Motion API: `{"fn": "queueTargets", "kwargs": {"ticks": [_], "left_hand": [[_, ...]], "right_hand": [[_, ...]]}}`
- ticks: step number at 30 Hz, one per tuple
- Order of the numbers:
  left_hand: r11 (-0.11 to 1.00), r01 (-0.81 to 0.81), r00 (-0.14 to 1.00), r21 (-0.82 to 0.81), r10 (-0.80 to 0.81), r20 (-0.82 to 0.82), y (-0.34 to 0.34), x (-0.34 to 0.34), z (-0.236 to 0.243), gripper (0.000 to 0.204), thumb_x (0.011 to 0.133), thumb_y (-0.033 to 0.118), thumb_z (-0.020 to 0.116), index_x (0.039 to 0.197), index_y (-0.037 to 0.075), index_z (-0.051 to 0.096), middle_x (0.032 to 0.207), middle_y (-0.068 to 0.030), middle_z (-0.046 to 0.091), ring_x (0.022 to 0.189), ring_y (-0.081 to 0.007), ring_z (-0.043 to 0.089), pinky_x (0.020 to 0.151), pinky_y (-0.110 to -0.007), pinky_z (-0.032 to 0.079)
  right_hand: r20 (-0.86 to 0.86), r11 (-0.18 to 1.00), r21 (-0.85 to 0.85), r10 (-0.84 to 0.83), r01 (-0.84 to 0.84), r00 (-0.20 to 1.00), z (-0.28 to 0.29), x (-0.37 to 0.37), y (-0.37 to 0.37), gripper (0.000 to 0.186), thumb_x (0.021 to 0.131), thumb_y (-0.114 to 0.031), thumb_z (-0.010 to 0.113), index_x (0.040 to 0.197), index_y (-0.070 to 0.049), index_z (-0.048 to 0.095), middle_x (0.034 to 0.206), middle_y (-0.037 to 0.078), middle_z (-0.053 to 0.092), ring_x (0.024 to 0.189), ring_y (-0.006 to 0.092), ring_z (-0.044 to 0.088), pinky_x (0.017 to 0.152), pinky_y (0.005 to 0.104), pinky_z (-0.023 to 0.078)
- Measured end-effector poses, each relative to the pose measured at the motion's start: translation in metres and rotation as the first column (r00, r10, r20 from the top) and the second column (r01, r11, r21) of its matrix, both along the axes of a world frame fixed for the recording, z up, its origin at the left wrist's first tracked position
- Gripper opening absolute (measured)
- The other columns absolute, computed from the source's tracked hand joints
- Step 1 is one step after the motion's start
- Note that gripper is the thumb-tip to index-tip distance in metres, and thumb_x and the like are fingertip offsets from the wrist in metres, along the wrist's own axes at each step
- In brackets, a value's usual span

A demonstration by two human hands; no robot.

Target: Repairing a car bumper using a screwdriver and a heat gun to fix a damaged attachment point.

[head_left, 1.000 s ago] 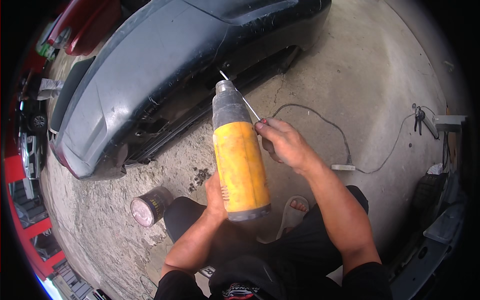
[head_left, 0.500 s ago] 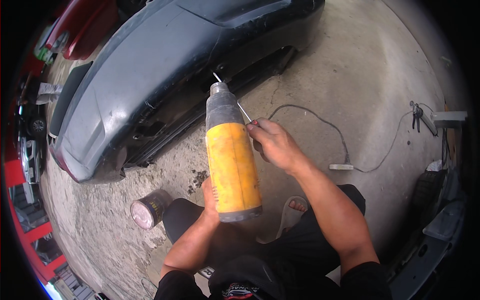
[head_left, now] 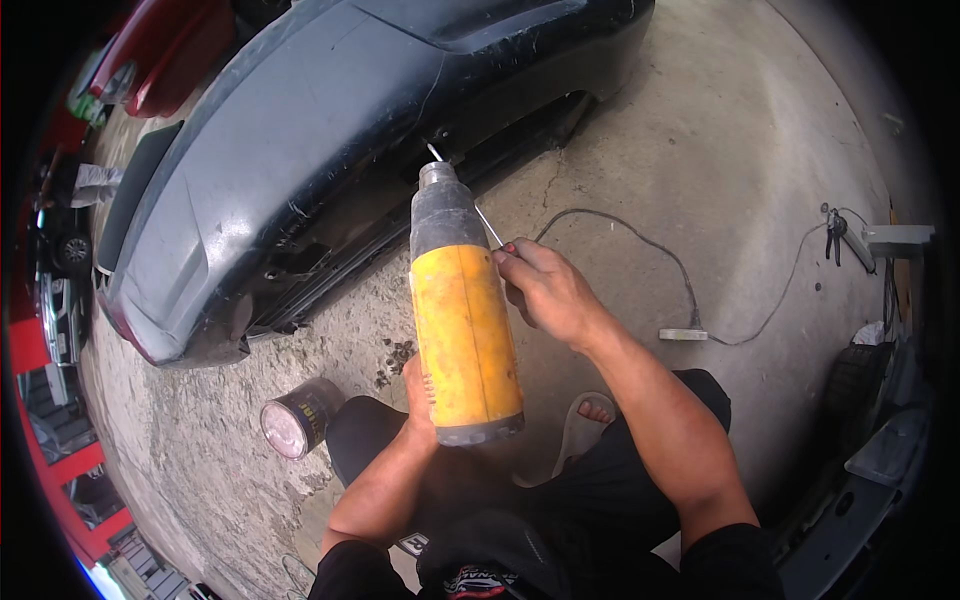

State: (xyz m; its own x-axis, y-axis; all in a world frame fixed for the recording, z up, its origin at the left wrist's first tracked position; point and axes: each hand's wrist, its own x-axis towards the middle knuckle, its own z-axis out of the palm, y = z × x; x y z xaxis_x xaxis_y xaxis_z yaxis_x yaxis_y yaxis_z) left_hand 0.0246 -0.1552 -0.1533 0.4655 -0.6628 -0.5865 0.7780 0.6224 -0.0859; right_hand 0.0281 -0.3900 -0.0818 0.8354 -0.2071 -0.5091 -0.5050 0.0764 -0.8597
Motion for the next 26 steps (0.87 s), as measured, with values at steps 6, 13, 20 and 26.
{"fn": "queueTargets", "kwargs": {"ticks": [6,13,20,26], "left_hand": [[0.884,0.133,0.965,0.448,-0.219,0.146,-0.012,0.000,0.016,0.036,0.104,0.023,0.046,0.122,-0.006,0.057,0.110,-0.0191,0.068,0.091,-0.0315,0.071,0.081,-0.046,0.059],[0.872,0.125,0.960,0.473,-0.227,0.164,-0.008,0.000,0.008,0.033,0.103,0.020,0.048,0.118,-0.006,0.060,0.107,-0.0160,0.069,0.088,-0.0259,0.072,0.078,-0.040,0.060],[0.805,0.125,0.887,0.579,-0.353,0.299,-0.008,-0.001,0.005,0.025,0.101,0.011,0.051,0.116,-0.005,0.062,0.102,-0.0125,0.072,0.086,-0.0205,0.072,0.074,-0.035,0.060],[0.815,0.089,0.866,0.573,-0.347,0.359,-0.004,-0.001,-0.011,0.023,0.100,0.009,0.053,0.119,0.000,0.064,0.101,-0.0093,0.073,0.086,-0.0182,0.071,0.075,-0.033,0.059]], "right_hand": [[0.008,1.000,0.002,-0.001,0.001,1.000,-0.003,-0.001,-0.001,0.041,0.101,-0.037,0.051,0.096,0.001,0.062,0.072,0.007,0.056,0.068,0.0178,0.056,0.066,0.0356,0.045],[0.001,1.000,-0.021,0.021,-0.021,1.000,-0.003,-0.001,-0.001,0.042,0.102,-0.039,0.049,0.099,0.002,0.063,0.077,0.008,0.058,0.071,0.0186,0.057,0.067,0.0360,0.045],[0.003,0.999,-0.034,0.033,-0.033,0.999,-0.007,-0.002,-0.002,0.044,0.103,-0.040,0.048,0.101,0.002,0.062,0.080,0.009,0.059,0.074,0.0197,0.059,0.069,0.0370,0.046],[-0.024,0.998,-0.030,0.048,-0.048,0.999,-0.003,-0.001,-0.002,0.045,0.103,-0.042,0.048,0.104,0.000,0.063,0.083,0.010,0.061,0.075,0.0210,0.060,0.071,0.0369,0.047]]}}
